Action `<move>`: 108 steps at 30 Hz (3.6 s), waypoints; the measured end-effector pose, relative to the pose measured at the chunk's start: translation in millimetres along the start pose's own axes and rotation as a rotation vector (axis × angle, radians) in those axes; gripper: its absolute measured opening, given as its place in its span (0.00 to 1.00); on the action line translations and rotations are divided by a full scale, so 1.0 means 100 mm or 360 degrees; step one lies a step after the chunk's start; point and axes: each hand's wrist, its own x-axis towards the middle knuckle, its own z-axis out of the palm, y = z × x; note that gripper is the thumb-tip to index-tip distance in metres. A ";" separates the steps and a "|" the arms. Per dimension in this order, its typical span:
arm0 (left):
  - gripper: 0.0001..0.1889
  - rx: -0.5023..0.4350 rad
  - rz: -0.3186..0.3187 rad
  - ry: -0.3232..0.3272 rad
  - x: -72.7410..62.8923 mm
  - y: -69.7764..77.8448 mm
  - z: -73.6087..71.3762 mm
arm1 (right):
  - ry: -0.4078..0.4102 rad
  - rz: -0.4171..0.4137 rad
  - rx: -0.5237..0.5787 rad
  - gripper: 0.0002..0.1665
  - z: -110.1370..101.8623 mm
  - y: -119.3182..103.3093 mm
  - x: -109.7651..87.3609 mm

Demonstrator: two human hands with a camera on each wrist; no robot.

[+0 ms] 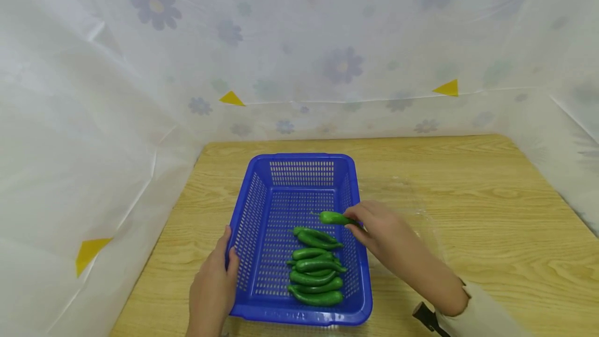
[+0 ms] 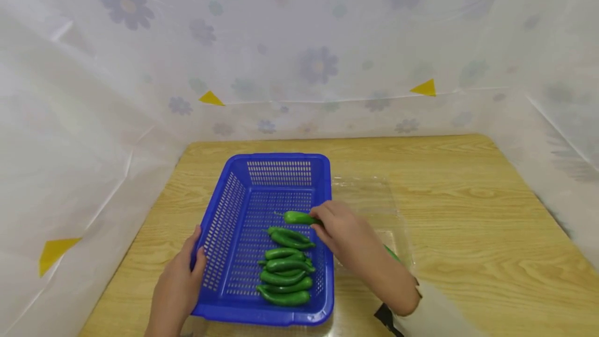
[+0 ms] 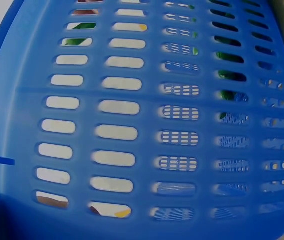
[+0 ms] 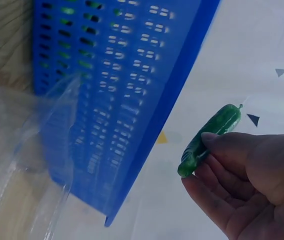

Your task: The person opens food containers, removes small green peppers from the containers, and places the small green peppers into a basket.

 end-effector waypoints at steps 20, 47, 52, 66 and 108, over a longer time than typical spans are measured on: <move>0.26 -0.0009 0.0005 0.0001 0.00 -0.01 0.00 | -0.0355 0.0031 0.0003 0.08 0.53 -0.15 0.13; 0.26 -0.0011 0.0003 -0.0023 0.00 0.00 -0.01 | -0.0779 0.0221 -0.0388 0.09 0.85 -0.19 0.16; 0.26 -0.0007 0.0010 -0.0012 0.00 -0.01 0.00 | -0.0793 0.0242 -0.0421 0.11 0.86 -0.19 0.15; 0.26 -0.0001 0.0006 -0.0004 -0.01 -0.01 -0.02 | -0.0296 0.0075 -0.0120 0.05 0.64 -0.16 0.15; 0.27 0.0016 -0.0047 -0.0077 0.01 -0.02 -0.02 | -0.0645 0.0756 -0.0134 0.09 -0.15 0.58 -0.76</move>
